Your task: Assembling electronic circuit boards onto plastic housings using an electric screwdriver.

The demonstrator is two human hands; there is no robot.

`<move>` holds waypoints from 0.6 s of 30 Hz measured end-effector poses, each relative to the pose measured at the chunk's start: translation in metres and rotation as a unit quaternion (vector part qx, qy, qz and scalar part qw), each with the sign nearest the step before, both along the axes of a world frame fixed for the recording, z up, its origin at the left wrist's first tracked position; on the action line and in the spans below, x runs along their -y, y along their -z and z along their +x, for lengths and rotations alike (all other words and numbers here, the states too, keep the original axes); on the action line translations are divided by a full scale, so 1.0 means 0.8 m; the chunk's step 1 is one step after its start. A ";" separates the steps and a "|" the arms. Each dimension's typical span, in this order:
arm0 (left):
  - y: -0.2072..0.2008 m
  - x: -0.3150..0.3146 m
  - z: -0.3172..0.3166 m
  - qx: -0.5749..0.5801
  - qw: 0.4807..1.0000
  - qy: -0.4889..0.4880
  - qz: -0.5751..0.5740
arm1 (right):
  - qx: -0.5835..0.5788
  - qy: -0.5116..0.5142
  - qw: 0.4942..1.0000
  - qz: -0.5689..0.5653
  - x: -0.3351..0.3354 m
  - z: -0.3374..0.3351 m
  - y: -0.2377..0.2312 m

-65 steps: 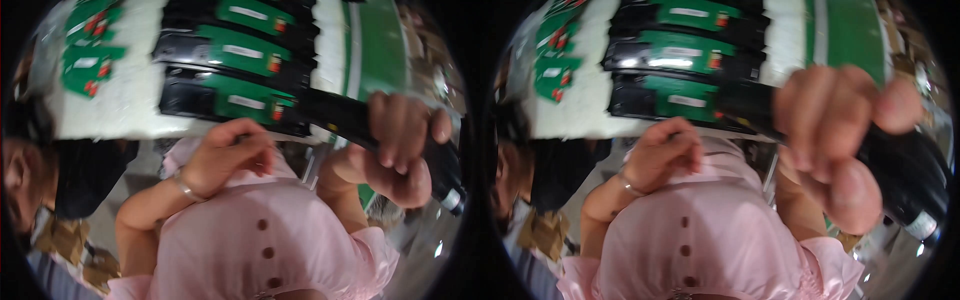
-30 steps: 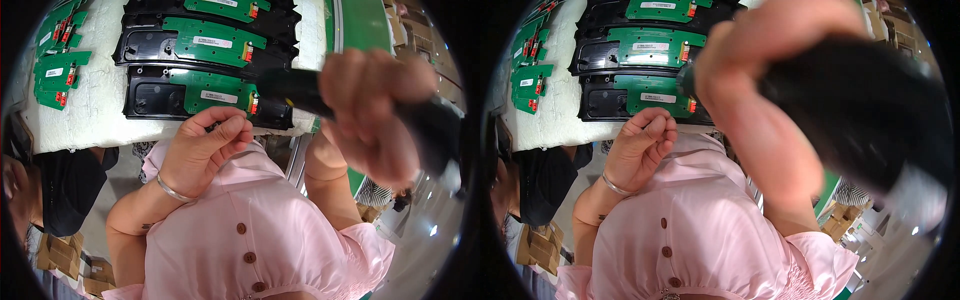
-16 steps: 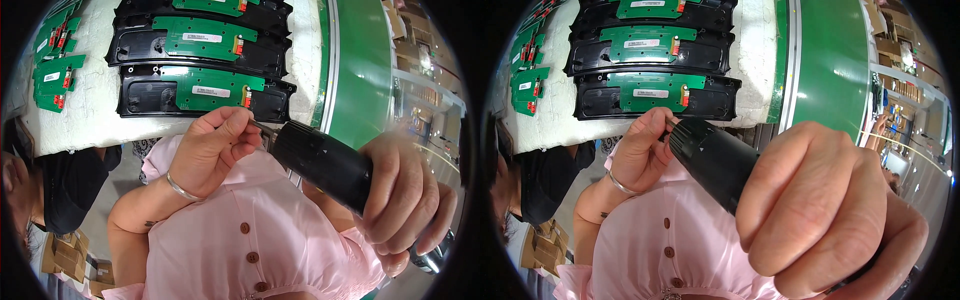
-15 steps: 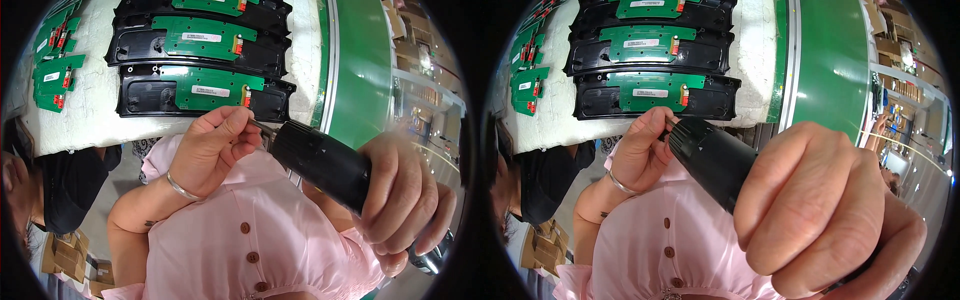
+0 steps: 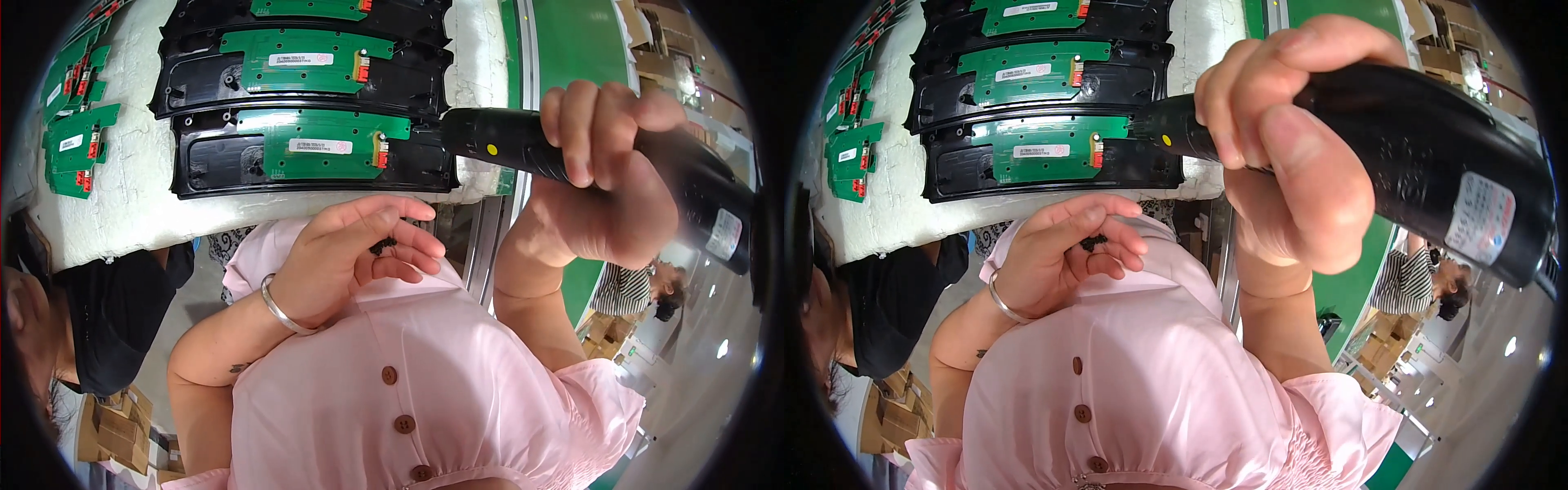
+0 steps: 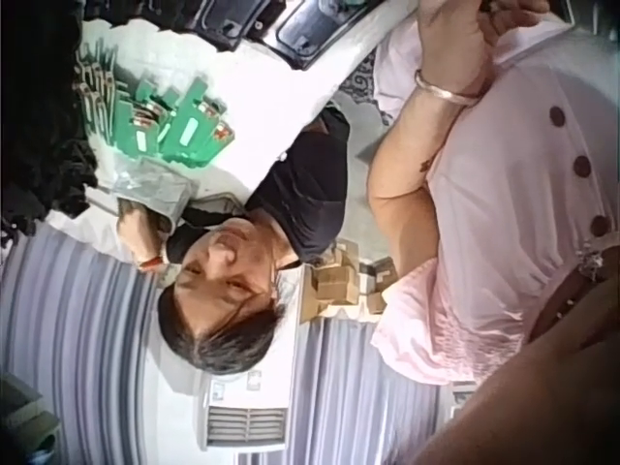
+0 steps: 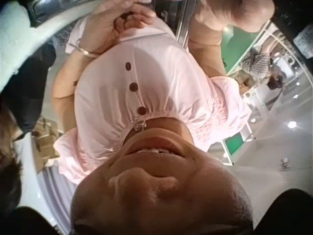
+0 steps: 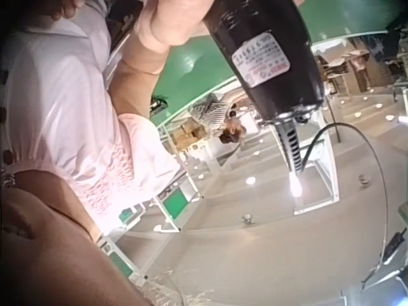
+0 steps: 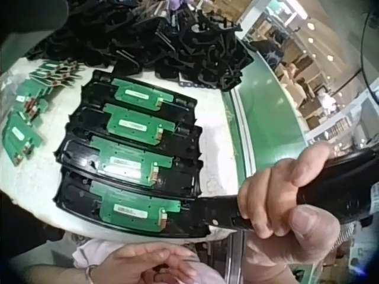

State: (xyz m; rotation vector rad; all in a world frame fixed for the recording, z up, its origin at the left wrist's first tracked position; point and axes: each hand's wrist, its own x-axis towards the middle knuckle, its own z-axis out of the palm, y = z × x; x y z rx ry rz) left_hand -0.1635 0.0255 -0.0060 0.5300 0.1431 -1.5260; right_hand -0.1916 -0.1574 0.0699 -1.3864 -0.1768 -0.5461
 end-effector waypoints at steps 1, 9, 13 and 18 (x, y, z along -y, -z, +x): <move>0.000 0.001 -0.001 0.005 1.000 -0.010 0.002 | 0.005 -0.015 1.000 0.002 0.002 0.001 0.002; 0.006 -0.005 0.005 0.051 0.998 -0.028 -0.019 | -0.041 -0.006 0.999 -0.007 -0.003 0.010 0.005; 0.013 -0.004 0.005 0.054 0.994 -0.081 0.043 | -0.032 0.009 0.999 -0.033 -0.013 0.019 0.009; 0.009 -0.006 0.006 -0.002 0.994 -0.090 0.068 | -0.026 -0.027 0.997 -0.067 -0.013 0.024 0.009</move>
